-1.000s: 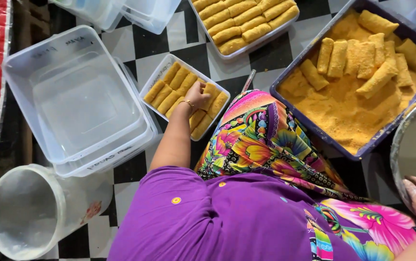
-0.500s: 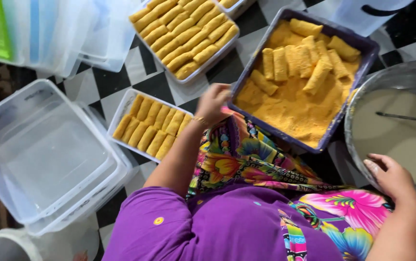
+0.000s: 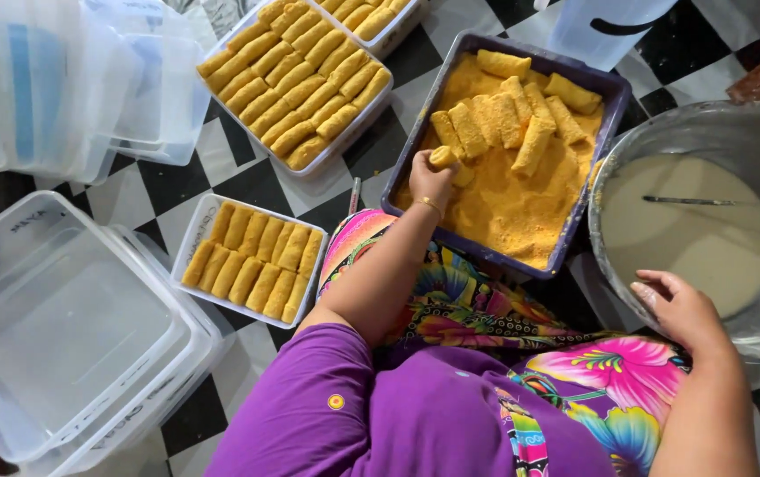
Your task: Dipping food items into batter and coating them with breadcrumbs before organizing them into trays.
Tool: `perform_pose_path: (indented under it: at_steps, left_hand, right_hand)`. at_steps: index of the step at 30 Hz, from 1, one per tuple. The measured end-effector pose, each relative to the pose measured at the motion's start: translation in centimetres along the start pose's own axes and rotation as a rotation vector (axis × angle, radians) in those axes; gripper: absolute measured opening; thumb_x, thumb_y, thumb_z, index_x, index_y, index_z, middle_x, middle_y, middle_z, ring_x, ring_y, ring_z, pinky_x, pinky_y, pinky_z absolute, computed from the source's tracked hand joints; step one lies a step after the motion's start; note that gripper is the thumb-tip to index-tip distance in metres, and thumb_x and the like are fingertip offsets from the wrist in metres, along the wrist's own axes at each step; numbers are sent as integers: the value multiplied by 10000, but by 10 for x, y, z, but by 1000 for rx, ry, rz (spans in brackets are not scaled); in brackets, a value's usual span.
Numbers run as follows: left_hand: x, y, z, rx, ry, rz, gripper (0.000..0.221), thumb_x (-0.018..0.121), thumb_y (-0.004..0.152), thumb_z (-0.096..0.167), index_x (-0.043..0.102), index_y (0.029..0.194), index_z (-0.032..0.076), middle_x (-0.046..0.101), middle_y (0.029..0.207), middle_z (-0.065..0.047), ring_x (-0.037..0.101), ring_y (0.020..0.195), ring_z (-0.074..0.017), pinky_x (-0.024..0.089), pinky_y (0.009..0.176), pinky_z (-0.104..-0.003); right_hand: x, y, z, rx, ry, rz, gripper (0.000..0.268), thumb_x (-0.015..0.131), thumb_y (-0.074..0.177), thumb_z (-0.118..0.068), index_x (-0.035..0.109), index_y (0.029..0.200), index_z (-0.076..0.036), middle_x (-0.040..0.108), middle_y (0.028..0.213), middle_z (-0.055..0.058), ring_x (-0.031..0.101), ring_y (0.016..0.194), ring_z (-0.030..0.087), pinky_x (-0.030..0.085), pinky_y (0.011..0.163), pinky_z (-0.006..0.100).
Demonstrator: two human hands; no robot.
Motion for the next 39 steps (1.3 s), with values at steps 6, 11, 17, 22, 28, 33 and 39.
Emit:
perform_pose_path:
  at_steps: [6,11,17,22,28,33,39]
  left_hand:
    - [-21,-25,38,496,-31,-63,397,758,825,44,605,1189,91,718,1082,-51,713,955,-179,577,847,-290]
    - [-114,-12,38,390,-670,-459,409,693,907,-42,562,1286,35,679,1140,-114,667,1002,-166,559,875,-277]
    - [-294,-11,29,213,-298,-331,461,757,882,155,598,1302,50,684,1161,-153,684,994,-221,585,885,-346]
    - [-377,-8,-13,40,336,79,438,783,866,221,574,1241,131,684,1208,-111,701,1107,-226,596,973,-359]
    - [-374,11,-52,-92,502,51,405,731,876,112,599,1259,99,677,1246,-95,683,1142,-226,542,1034,-328]
    - [-360,8,-51,-142,620,-9,330,698,907,204,649,1209,80,718,1155,-90,706,1044,-211,558,953,-322]
    - [-305,-17,18,229,1099,234,352,685,928,164,618,1257,57,564,1222,-185,575,1062,-352,530,937,-460]
  right_hand:
    - [3,14,25,-50,-80,-4,413,701,1006,-260,709,1375,-75,758,1136,185,685,979,319,512,857,421]
    - [27,54,98,-95,130,-79,408,655,1086,-149,638,1438,55,681,1154,239,561,839,306,442,672,407]
    - [67,122,192,-328,528,-140,389,514,1207,26,423,1569,136,530,1256,303,535,1040,311,459,892,389]
    - [57,105,167,-329,353,-85,373,498,1210,63,434,1533,237,538,1262,433,556,1041,485,463,878,537]
    - [50,96,156,-344,279,-63,400,540,1191,27,459,1499,269,554,1271,433,563,1057,466,460,890,513]
    - [48,88,147,-289,323,-37,375,611,1142,22,539,1470,187,602,1241,342,576,1062,367,468,904,436]
    - [24,52,81,-160,-59,17,424,674,1046,-194,673,1400,40,731,1203,242,685,984,370,523,843,444]
Point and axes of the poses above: each hand's wrist, its own y-axis towards the middle knuckle, its own x-axis out of the palm, z = x × y, the point moved 4 cm from there along y, towards the middle knuckle
